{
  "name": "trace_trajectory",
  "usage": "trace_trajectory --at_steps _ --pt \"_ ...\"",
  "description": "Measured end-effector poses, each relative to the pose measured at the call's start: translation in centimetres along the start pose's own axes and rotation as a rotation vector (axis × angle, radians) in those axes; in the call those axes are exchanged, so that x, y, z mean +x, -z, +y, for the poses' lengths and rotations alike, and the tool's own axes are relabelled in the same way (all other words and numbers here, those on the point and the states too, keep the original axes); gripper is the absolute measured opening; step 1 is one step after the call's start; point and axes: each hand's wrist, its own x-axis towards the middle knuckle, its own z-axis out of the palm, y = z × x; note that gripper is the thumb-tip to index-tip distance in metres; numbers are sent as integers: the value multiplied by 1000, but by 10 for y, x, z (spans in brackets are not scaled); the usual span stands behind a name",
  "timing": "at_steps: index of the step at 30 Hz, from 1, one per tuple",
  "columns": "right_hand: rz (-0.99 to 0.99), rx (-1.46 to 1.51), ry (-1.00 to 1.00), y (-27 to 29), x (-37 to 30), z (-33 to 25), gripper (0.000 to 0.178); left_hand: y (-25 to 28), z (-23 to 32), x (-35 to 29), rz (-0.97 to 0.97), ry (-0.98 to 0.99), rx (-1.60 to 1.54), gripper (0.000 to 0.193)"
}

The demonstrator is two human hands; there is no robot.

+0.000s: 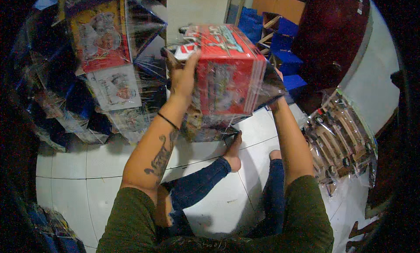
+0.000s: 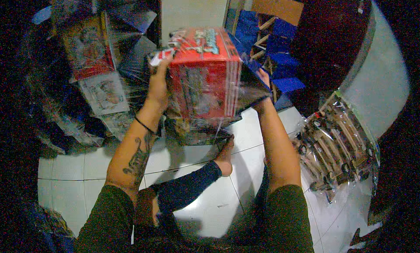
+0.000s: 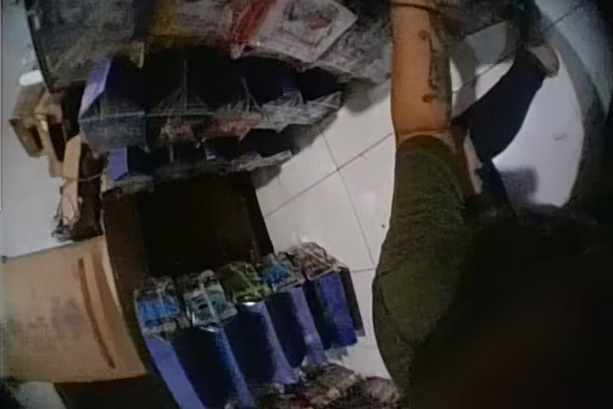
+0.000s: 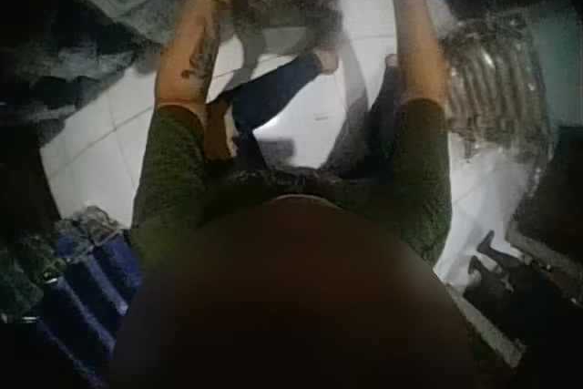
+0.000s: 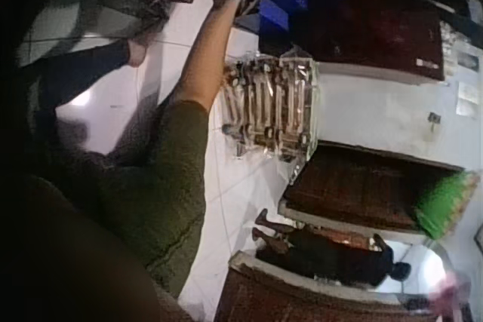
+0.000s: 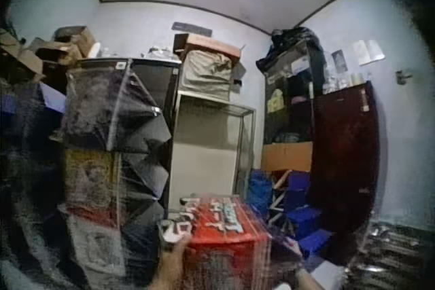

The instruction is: The person sits on the floor and wraps several boxed toy cars in clear plastic bags. They use a handheld tape dispenser to seal the bags, then place the wrapped items into a stack.

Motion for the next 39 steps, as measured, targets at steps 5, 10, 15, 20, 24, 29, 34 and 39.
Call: trace_trajectory --at_steps 5,10,15,20,24,29,34,39 --pt "87 -50 -76 -26 21 35 47 2 -19 23 -16 50 282 132" --pt "206 -24 -93 5 13 42 47 -4 -47 23 137 -170 582 136" --pt "565 -159 -46 54 -24 66 47 34 -66 -2 72 -363 280 85" --pt "812 -447 -279 75 -75 140 49 59 -154 -80 180 -213 582 57" --pt "535 -177 -240 55 -73 171 52 55 -195 -83 129 104 498 54" --pt "546 -126 -239 49 -64 161 53 44 -202 -80 -4 482 535 61" --pt "833 -234 -303 87 -84 200 56 78 -281 -91 320 -203 712 63" --pt "948 -173 -364 97 -83 262 66 99 -386 -98 95 432 393 67"
